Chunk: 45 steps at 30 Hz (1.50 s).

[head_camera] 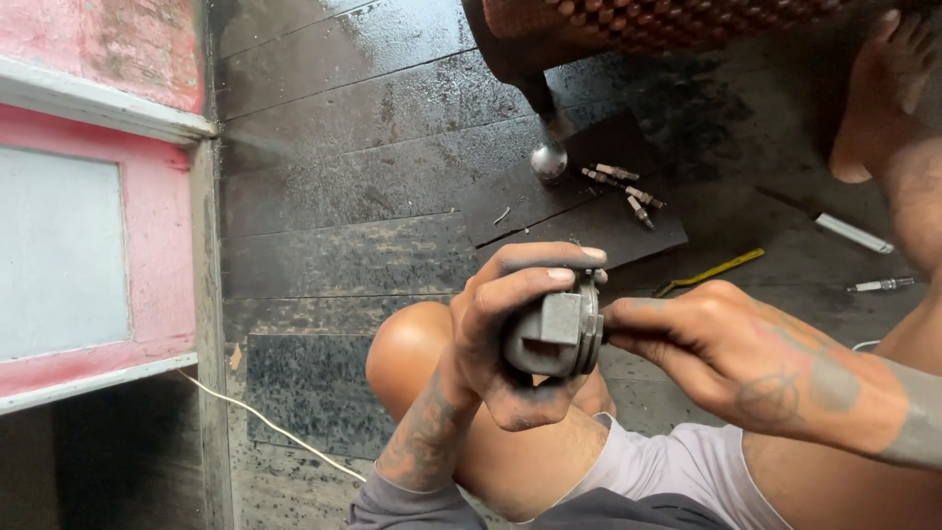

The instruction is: The person sits on the floor and uses a screwdriver to adjust screws on a small mechanical part held in the left hand. The person then switches to a yellow brush to clean the interior of the part. The task involves careful manipulation of the tool and the object.

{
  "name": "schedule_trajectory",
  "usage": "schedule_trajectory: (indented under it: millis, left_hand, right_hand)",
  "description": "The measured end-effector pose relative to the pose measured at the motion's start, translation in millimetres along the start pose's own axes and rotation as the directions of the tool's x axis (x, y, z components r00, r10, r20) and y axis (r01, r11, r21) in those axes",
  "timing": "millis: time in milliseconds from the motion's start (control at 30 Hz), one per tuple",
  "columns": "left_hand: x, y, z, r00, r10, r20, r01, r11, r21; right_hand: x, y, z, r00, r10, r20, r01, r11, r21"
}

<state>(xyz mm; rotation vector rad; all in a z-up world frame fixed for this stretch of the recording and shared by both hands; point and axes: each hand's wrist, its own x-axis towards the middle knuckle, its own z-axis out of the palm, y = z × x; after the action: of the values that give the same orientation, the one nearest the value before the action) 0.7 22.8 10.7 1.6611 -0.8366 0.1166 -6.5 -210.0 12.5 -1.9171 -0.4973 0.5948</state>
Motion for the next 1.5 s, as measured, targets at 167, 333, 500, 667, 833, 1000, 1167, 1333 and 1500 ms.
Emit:
schedule_trajectory:
  millis: [167,333,500,667,833,1000,1167,1333,1500]
  left_hand:
    - [5,5,3,0.999,-0.048,0.006,0.047,0.995,0.083]
    - [13,7,7,0.995,-0.09,-0.044,0.095,0.988,0.121]
    - [23,18,9,0.963,-0.264,-0.047,0.268,0.951,0.154]
    - [24,11,4,0.94,-0.34,-0.043,0.34,0.911,0.235]
    - [21,9,-7,0.929,-0.342,-0.138,0.357,0.929,0.098]
    - [11,-11,-18,0.894,-0.393,-0.213,0.313,0.891,-0.329]
    - [-2,-23,-32,0.869,-0.434,-0.236,0.32,0.859,-0.4]
    - [-16,-11,-46,0.846,-0.464,-0.262,0.301,0.822,-0.483]
    - [-18,8,-48,0.776,-0.547,-0.315,0.338,0.781,-0.526]
  right_hand:
    - [-4,8,7,0.997,0.02,-0.069,-0.031,0.986,-0.166]
    - [-3,12,8,0.984,-0.111,-0.139,0.076,0.97,-0.233]
    - [-2,22,11,0.929,-0.334,-0.162,0.262,0.898,-0.354]
    - [14,20,7,0.983,-0.156,-0.092,0.139,0.975,-0.172]
    - [20,20,-17,0.959,0.24,0.148,-0.273,0.925,0.264]
    - [23,16,-40,0.913,0.407,0.025,-0.364,0.788,0.496]
    - [12,40,-50,0.867,0.497,-0.014,-0.385,0.689,0.614]
    - [-16,63,-21,0.728,0.664,0.168,-0.631,0.555,0.542]
    - [-45,97,-18,0.871,0.489,-0.046,-0.236,0.498,0.834]
